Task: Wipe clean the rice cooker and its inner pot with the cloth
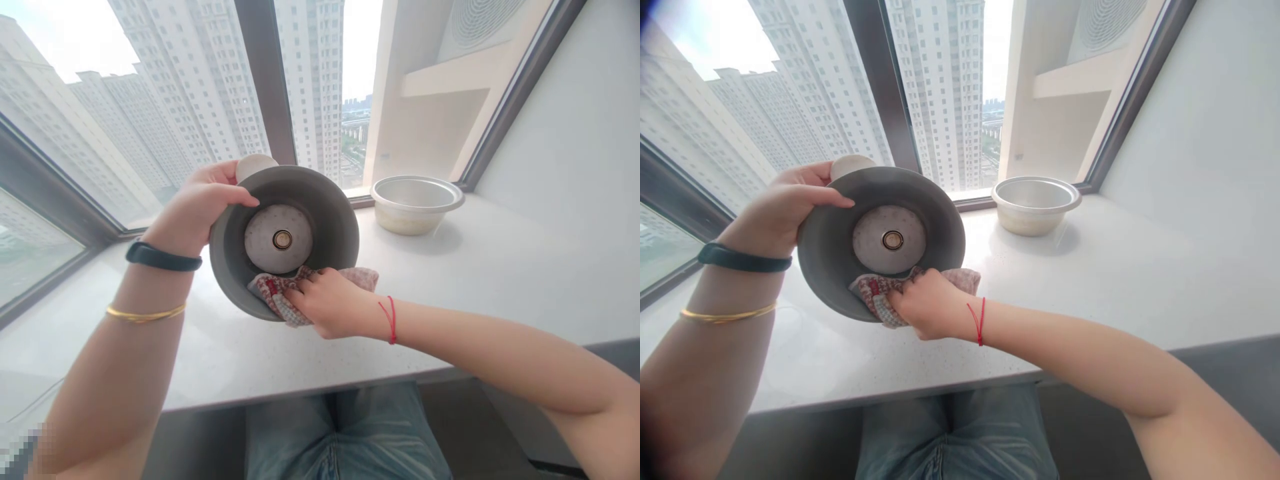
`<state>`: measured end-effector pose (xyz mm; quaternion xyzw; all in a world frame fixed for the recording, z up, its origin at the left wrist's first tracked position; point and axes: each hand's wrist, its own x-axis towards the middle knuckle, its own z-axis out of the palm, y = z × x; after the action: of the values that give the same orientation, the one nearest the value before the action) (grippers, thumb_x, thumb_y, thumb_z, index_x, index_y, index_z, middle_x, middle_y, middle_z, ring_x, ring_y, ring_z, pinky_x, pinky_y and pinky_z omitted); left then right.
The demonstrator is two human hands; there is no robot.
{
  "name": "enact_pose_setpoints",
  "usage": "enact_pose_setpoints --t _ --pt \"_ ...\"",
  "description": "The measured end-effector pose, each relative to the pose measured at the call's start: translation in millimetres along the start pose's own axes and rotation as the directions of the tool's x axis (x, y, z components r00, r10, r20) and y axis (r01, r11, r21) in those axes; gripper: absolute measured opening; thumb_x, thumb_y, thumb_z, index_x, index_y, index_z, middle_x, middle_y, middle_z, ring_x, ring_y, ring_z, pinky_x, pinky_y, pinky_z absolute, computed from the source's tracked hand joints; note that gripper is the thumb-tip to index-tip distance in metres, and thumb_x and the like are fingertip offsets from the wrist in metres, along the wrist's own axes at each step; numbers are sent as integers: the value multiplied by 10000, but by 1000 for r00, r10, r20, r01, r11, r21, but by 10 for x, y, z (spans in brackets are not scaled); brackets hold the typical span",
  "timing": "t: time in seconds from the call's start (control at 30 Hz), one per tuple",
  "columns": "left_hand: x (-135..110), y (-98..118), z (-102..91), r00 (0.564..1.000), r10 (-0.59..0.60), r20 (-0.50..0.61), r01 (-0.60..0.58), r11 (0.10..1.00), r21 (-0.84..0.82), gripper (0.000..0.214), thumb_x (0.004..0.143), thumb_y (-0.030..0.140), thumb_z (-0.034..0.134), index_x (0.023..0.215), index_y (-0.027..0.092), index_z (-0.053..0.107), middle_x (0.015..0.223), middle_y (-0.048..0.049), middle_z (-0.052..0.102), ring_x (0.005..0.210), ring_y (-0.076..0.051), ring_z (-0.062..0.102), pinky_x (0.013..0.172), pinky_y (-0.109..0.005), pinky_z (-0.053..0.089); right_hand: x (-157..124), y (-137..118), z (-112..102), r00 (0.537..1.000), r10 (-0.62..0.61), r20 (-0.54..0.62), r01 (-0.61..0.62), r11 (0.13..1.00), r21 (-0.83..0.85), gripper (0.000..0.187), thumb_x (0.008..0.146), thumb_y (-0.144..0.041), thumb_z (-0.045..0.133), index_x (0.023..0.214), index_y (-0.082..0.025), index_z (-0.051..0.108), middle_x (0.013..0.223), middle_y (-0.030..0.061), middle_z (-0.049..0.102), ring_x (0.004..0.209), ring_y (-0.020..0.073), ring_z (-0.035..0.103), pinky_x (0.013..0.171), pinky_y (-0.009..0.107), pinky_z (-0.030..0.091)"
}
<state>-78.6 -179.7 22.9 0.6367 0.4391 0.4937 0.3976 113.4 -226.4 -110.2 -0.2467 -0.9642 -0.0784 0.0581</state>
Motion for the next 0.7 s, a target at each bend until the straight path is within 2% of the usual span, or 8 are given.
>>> enact_pose_setpoints --t 0.07,0.13,0.27,0.33,0.43,0.5,0.6,0.7 --pt "10 -6 -48 999 43 6 -43 998 38 185 680 74 725 834 169 686 826 -90 689 729 -263 685 636 -384 580 19 -59 -15 999 29 -15 -29 1000 10 418 814 -191 551 1227 -126 567 1012 164 701 845 290 639 665 400 481" --pt "-118 -71 -52 982 146 -124 -133 985 108 267 698 216 828 935 240 707 1016 -79 715 1040 -323 668 933 -477 552 22 -88 -24 998 50 -27 -50 999 14 420 820 -195 550 1234 -124 560 1027 170 700 867 296 645 661 396 488" --pt "-704 -466 165 752 388 -533 -335 921 197 662 710 221 848 1312 237 575 1506 -72 478 1480 -268 322 1252 -444 203 12 -101 -12 996 82 -38 -81 996 28 406 815 -207 570 1214 -130 558 1024 155 697 885 301 653 666 396 495" --pt "-997 -752 366 688 241 -684 -269 961 67 854 692 182 852 1431 335 450 1630 -32 295 1529 -238 204 1254 -421 190 13 -110 -1 994 103 -48 -101 994 38 419 809 -222 580 1217 -130 555 1014 148 694 879 308 654 663 401 494" --pt "-1214 -1098 654 785 -64 -616 -147 947 -285 830 709 144 793 1415 397 439 1535 -33 448 1430 -259 413 1134 -419 411 30 -136 10 991 120 -58 -117 992 52 427 826 -238 562 1236 -119 551 1025 154 688 893 317 651 672 408 492" --pt "-1202 -1203 763 792 -182 -583 -101 903 -418 737 712 103 713 1347 409 496 1340 -11 613 1232 -229 601 986 -369 530 41 -146 12 992 113 -51 -111 992 53 428 841 -242 549 1250 -114 547 1051 163 686 928 318 643 696 410 488" --pt "-1086 -1204 766 748 -207 -630 -136 882 -450 685 686 53 654 1257 420 558 1200 37 671 1090 -171 657 886 -291 561 29 -109 -2 993 111 -32 -109 993 43 442 838 -257 567 1259 -124 547 1075 162 684 948 313 634 715 405 475" --pt "-1003 -1145 647 760 -184 -623 -156 879 -450 619 649 37 657 1162 381 617 1181 38 685 1080 -175 653 883 -288 559 -43 11 -48 997 79 7 -79 996 -28 420 823 -261 597 1225 -139 577 1054 148 692 917 299 634 726 405 453"
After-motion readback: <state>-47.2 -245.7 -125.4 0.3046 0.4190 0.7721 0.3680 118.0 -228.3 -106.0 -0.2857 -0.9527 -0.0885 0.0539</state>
